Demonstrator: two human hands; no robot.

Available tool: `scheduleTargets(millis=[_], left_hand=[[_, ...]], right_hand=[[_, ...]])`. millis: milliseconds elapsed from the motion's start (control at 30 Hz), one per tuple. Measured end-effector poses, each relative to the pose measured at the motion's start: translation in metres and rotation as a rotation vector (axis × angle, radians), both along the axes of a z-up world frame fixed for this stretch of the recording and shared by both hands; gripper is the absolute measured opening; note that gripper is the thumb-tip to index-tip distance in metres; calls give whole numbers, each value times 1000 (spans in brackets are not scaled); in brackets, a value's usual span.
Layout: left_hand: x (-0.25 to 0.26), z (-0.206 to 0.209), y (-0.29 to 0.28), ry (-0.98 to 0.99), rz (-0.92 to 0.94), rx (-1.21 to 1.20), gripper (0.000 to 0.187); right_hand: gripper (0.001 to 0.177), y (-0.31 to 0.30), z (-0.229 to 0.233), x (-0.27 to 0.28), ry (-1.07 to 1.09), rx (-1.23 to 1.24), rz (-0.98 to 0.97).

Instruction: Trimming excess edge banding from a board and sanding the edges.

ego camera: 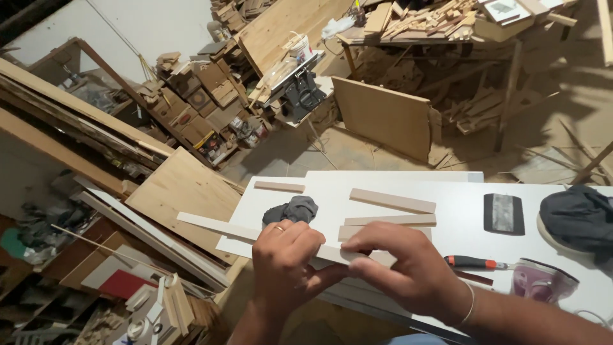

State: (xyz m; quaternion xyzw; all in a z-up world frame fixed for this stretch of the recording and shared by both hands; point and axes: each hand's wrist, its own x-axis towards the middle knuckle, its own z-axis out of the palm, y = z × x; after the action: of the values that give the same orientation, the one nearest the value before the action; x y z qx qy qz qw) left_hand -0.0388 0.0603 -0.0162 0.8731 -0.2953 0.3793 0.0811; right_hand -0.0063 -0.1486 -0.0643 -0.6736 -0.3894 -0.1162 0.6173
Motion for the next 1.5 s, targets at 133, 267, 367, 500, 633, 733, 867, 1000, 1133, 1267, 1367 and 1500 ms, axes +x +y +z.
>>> scheduleTargets(millis=[133, 267, 367, 500, 633, 733, 867, 1000, 1133, 1267, 1367, 1500], left_hand=[[1, 2, 0, -11, -34, -27, 56], [4, -3, 3, -25, -16, -17, 60], [7, -2, 3, -26, -35, -16, 60], [15, 0, 2, -50, -35, -6, 59], [23, -4, 5, -48, -27, 3, 63], [28, -4, 7, -61, -40, -12, 65], [33, -3, 6, -70, -52, -18, 64], [41, -5, 6, -65, -51, -30, 63], [43, -5, 7, -76, -34, -28, 65], [42, -5, 0, -70, 7, -65, 65], [43, -2, -11, -36, -35, -121, 61], [46, 1, -27, -19, -133, -165, 54]], right_hand=[[30, -5, -29, -5, -175, -35, -81], [34, -9, -38, -6, -88, -66, -113], [38, -1, -12, -10, -212, -70, -213], [21, 15, -4, -3, -408, -103, -378], [33, 12, -27, -8, -60, -29, -383], [38, 12, -55, -4, 273, -62, -350], [45, 10, -55, 0, 226, 67, -265], [25, 18, 4, -3, 164, 4, -329], [29, 8, -15, 10, 127, -19, -300], [33, -11, -96, 23, 379, -90, -390], [41, -34, -199, 36, 470, -475, -569], [61, -68, -337, 33, 391, -1166, -579]])
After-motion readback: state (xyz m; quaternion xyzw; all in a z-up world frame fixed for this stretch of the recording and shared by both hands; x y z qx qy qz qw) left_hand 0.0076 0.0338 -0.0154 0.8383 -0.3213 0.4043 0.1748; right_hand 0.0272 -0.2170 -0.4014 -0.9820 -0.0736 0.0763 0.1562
